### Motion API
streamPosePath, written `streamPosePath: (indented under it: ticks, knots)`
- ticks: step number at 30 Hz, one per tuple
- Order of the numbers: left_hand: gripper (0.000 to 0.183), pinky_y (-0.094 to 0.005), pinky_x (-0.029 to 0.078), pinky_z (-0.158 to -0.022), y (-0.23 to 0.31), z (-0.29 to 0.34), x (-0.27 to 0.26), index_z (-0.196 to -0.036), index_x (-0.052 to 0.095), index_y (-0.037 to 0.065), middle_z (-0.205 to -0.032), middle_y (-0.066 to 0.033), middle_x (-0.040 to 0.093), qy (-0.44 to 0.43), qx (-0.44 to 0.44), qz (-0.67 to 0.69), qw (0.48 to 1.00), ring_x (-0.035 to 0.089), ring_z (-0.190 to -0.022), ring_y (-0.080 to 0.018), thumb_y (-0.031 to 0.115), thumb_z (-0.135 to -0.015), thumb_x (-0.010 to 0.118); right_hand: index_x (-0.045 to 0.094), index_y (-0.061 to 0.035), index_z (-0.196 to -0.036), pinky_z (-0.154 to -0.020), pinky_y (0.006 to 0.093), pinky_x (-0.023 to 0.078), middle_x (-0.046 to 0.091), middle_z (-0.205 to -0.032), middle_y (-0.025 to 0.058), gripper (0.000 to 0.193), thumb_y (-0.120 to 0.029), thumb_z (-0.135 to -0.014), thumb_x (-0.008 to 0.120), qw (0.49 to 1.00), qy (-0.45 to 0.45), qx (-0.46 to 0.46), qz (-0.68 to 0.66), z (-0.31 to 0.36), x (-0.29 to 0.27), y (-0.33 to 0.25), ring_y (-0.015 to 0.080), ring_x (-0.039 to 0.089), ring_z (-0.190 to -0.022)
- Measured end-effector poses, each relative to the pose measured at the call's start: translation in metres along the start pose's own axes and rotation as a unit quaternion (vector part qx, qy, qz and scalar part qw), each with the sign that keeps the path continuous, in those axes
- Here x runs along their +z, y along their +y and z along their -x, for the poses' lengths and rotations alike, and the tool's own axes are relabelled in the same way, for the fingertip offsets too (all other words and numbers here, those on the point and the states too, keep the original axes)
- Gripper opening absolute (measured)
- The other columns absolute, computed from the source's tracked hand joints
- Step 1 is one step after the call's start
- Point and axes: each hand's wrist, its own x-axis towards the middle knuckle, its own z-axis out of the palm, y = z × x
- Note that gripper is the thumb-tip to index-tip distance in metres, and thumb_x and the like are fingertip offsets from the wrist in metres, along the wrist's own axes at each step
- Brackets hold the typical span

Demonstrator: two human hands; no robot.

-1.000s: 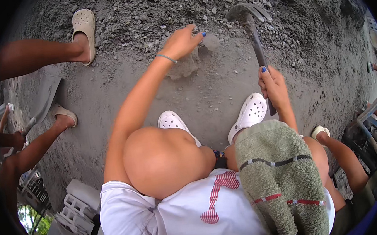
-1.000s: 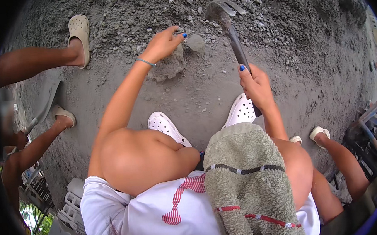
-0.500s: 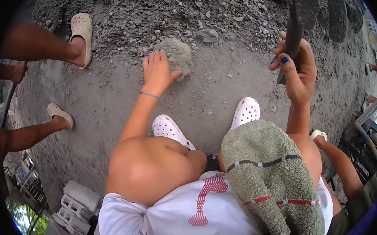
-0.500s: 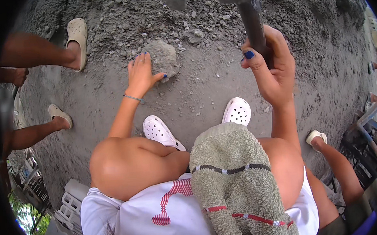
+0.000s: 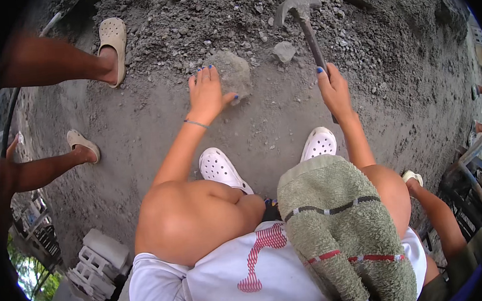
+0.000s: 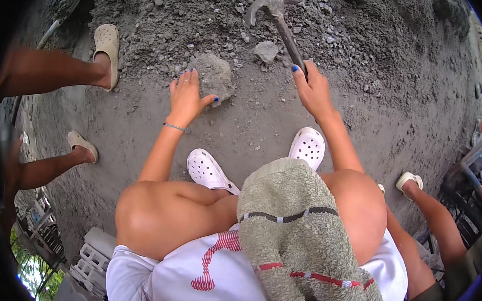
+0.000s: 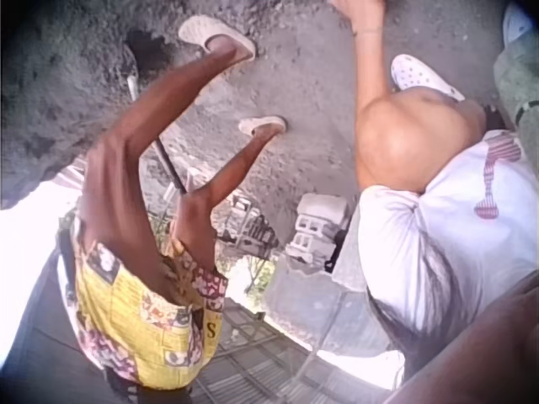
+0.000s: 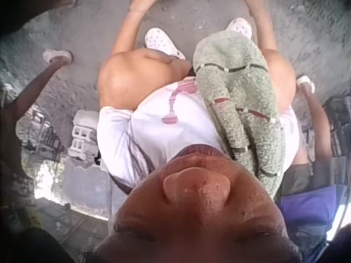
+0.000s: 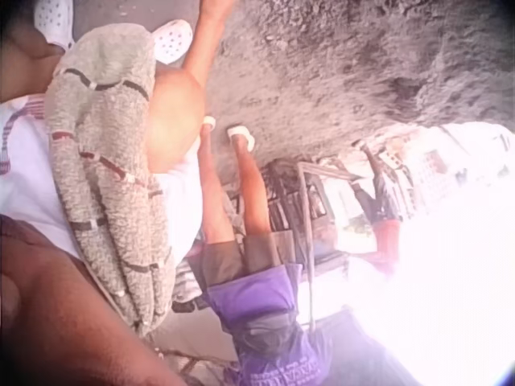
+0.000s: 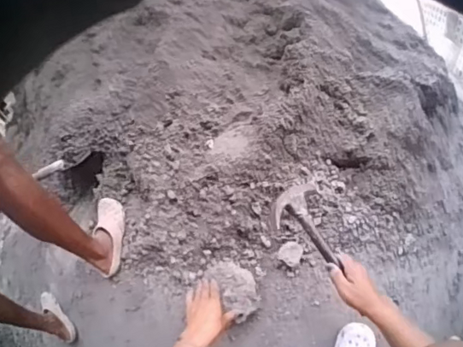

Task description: Breaking a large rock into smaller pieces using a hammer on a gravel surface.

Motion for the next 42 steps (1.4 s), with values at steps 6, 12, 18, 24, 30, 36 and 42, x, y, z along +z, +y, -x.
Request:
streamPosePath:
  ticks: [6, 12, 18, 24, 30, 36, 42]
  knots:
    - [0.079, -0.0415, 0.022, -0.094, 0.003, -0.002, -0.006, -0.116, 0.038, -0.007, -0.117, -0.0226, 0.043, 0.002, 0.003, 0.005, 1.000, 0.037, -0.113, -0.0307, 0.042, -0.061, 0.067, 0.042, -0.0022, -0.088, -0.047, 0.0363, 0.041, 0.053, -0.058, 0.0146, 0.020, -0.022, -0.085, 0.044, 0.989, 0.072, -0.121, -0.043, 0.020, -0.014, -0.016, 0.0322, 0.055, -0.052]
    - [0.077, -0.0414, 0.021, -0.094, 0.005, -0.001, -0.004, -0.116, 0.038, -0.007, -0.118, -0.0233, 0.041, -0.011, 0.000, 0.003, 1.000, 0.036, -0.114, -0.0315, 0.040, -0.062, 0.067, 0.043, -0.0012, -0.087, -0.059, 0.0506, 0.039, 0.053, -0.066, 0.0277, 0.029, -0.030, -0.084, 0.042, 0.983, -0.072, 0.047, 0.159, 0.012, 0.039, 0.067, 0.0450, 0.051, -0.066]
    - [0.078, -0.0411, 0.022, -0.094, 0.001, -0.002, -0.004, -0.116, 0.038, -0.007, -0.118, -0.0232, 0.042, -0.019, 0.004, 0.008, 1.000, 0.035, -0.114, -0.0312, 0.040, -0.062, 0.067, 0.046, -0.0021, -0.084, -0.048, 0.0381, 0.039, 0.052, -0.057, 0.0174, 0.023, -0.025, -0.084, 0.047, 0.998, -0.032, -0.008, 0.053, 0.001, -0.003, 0.006, 0.0338, 0.052, -0.051]
    - [0.077, -0.0419, 0.021, -0.095, 0.002, -0.003, -0.006, -0.116, 0.038, -0.007, -0.118, -0.0233, 0.042, 0.009, 0.012, 0.016, 1.000, 0.036, -0.113, -0.0313, 0.040, -0.062, 0.067, 0.043, -0.0035, -0.084, -0.042, 0.0321, 0.037, 0.046, -0.050, 0.0107, 0.020, -0.023, -0.084, 0.048, 0.988, 0.090, -0.119, -0.045, 0.012, -0.013, -0.019, 0.0259, 0.049, -0.043]
    - [0.078, -0.0414, 0.021, -0.095, 0.007, -0.003, -0.008, -0.115, 0.038, -0.007, -0.117, -0.0233, 0.042, -0.004, 0.003, 0.019, 1.000, 0.037, -0.112, -0.0313, 0.040, -0.061, 0.068, 0.044, -0.0015, -0.086, -0.052, 0.0469, 0.039, 0.054, -0.061, 0.0224, 0.027, -0.028, -0.083, 0.046, 0.980, -0.065, 0.052, 0.180, 0.026, 0.041, 0.072, 0.0420, 0.052, -0.060]
    - [0.077, -0.0408, 0.023, -0.094, 0.001, -0.004, -0.010, -0.115, 0.039, -0.007, -0.117, -0.0234, 0.043, -0.009, -0.002, 0.007, 1.000, 0.037, -0.112, -0.0314, 0.039, -0.061, 0.068, 0.046, -0.0018, -0.080, -0.052, 0.0438, 0.040, 0.054, -0.060, 0.0201, 0.026, -0.028, -0.083, 0.047, 0.997, -0.041, 0.015, 0.060, 0.014, 0.005, 0.008, 0.0403, 0.053, -0.061]
    - [0.078, -0.0411, 0.024, -0.094, 0.010, -0.011, 0.000, -0.117, 0.039, -0.006, -0.118, -0.0223, 0.042, -0.009, 0.012, 0.013, 1.000, 0.038, -0.113, -0.0306, 0.041, -0.062, 0.068, 0.044, -0.0045, -0.083, -0.046, 0.0396, 0.039, 0.052, -0.056, 0.0159, 0.019, -0.022, -0.081, 0.051, 0.990, 0.040, -0.096, -0.093, 0.025, -0.023, -0.033, 0.0355, 0.053, -0.054]
